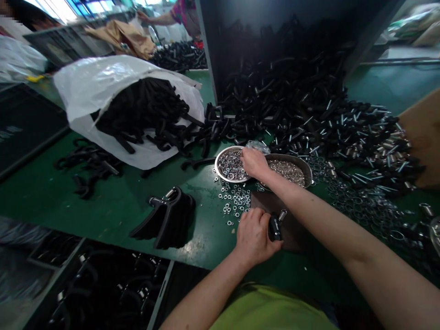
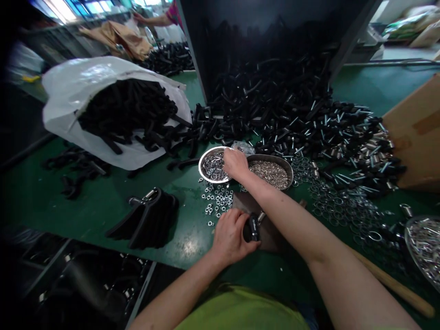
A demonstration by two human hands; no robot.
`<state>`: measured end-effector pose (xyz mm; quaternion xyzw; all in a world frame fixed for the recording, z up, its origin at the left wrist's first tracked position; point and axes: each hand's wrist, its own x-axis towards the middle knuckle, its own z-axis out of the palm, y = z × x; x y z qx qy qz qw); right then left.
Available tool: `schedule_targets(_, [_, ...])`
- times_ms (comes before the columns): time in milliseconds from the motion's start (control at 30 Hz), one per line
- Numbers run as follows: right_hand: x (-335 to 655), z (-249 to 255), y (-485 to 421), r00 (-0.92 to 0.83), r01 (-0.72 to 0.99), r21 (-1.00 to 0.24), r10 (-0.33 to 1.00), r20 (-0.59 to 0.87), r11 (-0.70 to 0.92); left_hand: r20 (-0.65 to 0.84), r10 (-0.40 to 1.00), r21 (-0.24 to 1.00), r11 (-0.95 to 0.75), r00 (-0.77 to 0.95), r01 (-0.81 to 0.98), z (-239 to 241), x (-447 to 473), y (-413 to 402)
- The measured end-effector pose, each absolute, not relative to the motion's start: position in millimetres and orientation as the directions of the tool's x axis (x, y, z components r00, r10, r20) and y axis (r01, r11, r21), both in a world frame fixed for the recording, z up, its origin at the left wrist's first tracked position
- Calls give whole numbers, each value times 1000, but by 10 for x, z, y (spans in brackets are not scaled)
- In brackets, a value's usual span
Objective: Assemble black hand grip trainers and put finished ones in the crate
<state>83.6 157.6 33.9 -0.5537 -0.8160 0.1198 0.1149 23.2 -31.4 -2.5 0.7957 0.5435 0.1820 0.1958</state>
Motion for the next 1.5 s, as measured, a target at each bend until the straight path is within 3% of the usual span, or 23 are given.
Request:
schedule_targets(267, [1741,481,585,-507,660,-636,862,15,399,128,889,453,-447,439,772,-62,170,-293])
schedule_targets(467, [1974,280,192,-488,666,-653,873,-17,360,107,907,462,-408,408,787,-47,193,-290])
schedule_targets(600, [1907,215,132,-501,698,-568,864,47,436,110,912,483,-397,396,781,-39,210,-291])
schedule_targets(733, [1854,134,-21,-700,645,-278,697,159,712,95,922,464,-375,375,803,-39,231,-303])
schedule_targets(800, [1861,158,-55,-730,628,-234,666,151,742,82,931,460,-351,355,815,-35,243,-312])
schedule_targets(933, [1895,431,295,-645,681,-476,764,-29,557,77,927,493,-356,368,794,-12,241,-328])
schedule_targets(1000, [1859,578,702,-572,719,-509,819,-46,473,80,913,500,-384,400,776,2,226,-329])
schedule_targets(1133, [1619,565,1657,-358,871,-343,932,52,353,77,895,492,-418,440,763,14,196,-315])
schedule_targets(1300, [1276,189,2363,-294,927,-253,955,-27,278,58,888,490,-424,456,762,8,188,-304])
schedule_targets(1500, [1191,32,2475,-265,952,-184,960,-89,245,53,884,506,-425,465,750,-14,184,-296])
